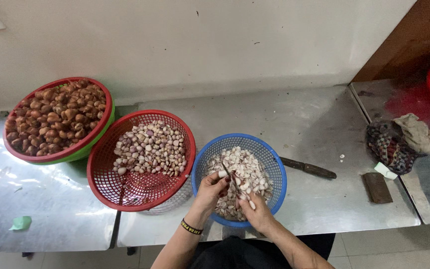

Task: The person sits at a stainless steel worktable peeling shallots with a small knife. They take unpeeled shallots from a green basin, trim off the root end and skin over a blue basket, and drop the peeled shallots into a red basket, repeating the cycle continuously.

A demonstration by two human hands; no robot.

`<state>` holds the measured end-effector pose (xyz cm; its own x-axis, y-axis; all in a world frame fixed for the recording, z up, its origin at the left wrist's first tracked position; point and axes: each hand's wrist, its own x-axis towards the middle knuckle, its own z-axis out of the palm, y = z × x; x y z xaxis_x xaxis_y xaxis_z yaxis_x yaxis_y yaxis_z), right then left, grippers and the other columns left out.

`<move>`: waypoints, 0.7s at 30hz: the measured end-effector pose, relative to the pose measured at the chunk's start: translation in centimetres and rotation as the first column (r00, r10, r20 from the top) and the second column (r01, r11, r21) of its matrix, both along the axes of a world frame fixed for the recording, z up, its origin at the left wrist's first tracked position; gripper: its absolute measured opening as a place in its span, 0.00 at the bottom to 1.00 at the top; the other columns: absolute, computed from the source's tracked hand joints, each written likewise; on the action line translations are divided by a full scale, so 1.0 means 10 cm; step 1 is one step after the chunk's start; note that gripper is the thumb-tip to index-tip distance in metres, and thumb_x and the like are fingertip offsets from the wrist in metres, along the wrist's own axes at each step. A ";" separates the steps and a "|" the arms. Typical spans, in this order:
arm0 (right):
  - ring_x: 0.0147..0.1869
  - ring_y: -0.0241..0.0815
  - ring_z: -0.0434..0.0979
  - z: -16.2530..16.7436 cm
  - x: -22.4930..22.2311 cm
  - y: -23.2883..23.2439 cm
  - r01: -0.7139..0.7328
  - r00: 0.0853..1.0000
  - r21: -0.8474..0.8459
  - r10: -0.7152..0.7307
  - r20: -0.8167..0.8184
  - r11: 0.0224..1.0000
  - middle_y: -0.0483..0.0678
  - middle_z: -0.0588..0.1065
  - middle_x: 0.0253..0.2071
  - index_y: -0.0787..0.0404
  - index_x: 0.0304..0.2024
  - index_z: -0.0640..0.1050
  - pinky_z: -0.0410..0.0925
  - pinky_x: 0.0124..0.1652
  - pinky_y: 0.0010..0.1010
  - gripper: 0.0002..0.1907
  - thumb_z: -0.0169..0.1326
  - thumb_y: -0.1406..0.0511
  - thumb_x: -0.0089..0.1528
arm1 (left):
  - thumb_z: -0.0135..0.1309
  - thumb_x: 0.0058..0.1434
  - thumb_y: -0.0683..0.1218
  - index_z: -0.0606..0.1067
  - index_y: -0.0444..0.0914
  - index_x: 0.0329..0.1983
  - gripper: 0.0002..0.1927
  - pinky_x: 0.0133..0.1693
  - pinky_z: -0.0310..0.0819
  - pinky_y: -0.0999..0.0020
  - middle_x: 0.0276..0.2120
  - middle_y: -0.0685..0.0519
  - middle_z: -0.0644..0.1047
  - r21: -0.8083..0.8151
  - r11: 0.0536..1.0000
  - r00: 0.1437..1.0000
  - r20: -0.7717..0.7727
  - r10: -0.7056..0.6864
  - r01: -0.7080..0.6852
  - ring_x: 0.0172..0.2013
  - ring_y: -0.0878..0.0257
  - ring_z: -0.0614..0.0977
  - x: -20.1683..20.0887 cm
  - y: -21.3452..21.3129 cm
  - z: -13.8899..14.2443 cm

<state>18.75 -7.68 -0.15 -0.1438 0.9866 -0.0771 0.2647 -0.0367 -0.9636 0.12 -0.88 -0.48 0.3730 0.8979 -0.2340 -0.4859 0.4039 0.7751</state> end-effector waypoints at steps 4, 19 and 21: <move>0.39 0.38 0.79 0.06 0.04 -0.08 -0.008 0.997 0.101 0.000 0.071 0.995 0.46 0.79 0.33 0.65 0.43 0.76 0.72 0.41 0.32 0.10 0.50 0.64 0.66 | 0.61 0.64 0.43 0.81 0.34 0.47 0.10 0.26 0.63 0.77 0.25 0.58 0.77 0.058 0.998 0.999 -0.050 0.001 0.002 0.23 0.72 0.72 -0.01 -0.02 0.02; 0.37 0.39 0.81 -0.02 0.04 -0.03 -0.027 0.994 0.052 0.022 0.107 0.998 0.46 0.79 0.31 0.64 0.42 0.77 0.73 0.40 0.34 0.11 0.50 0.62 0.67 | 0.61 0.64 0.44 0.81 0.35 0.45 0.09 0.25 0.63 0.77 0.27 0.57 0.79 0.038 0.999 0.999 0.032 -0.001 -0.001 0.23 0.71 0.73 0.02 0.03 0.03; 0.36 0.39 0.81 0.00 0.04 0.02 -0.005 0.990 0.065 -0.005 0.142 0.998 0.46 0.79 0.30 0.64 0.45 0.76 0.73 0.39 0.34 0.12 0.51 0.62 0.65 | 0.62 0.63 0.43 0.81 0.35 0.45 0.09 0.24 0.63 0.77 0.27 0.57 0.79 0.027 0.999 0.999 -0.018 -0.029 0.030 0.22 0.71 0.73 0.03 0.01 0.04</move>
<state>19.16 -7.44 -0.13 -0.1360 0.9902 -0.0322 0.3993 0.0250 -0.9165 0.45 -0.73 -0.07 0.3956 0.8926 -0.2160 -0.4603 0.3963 0.7944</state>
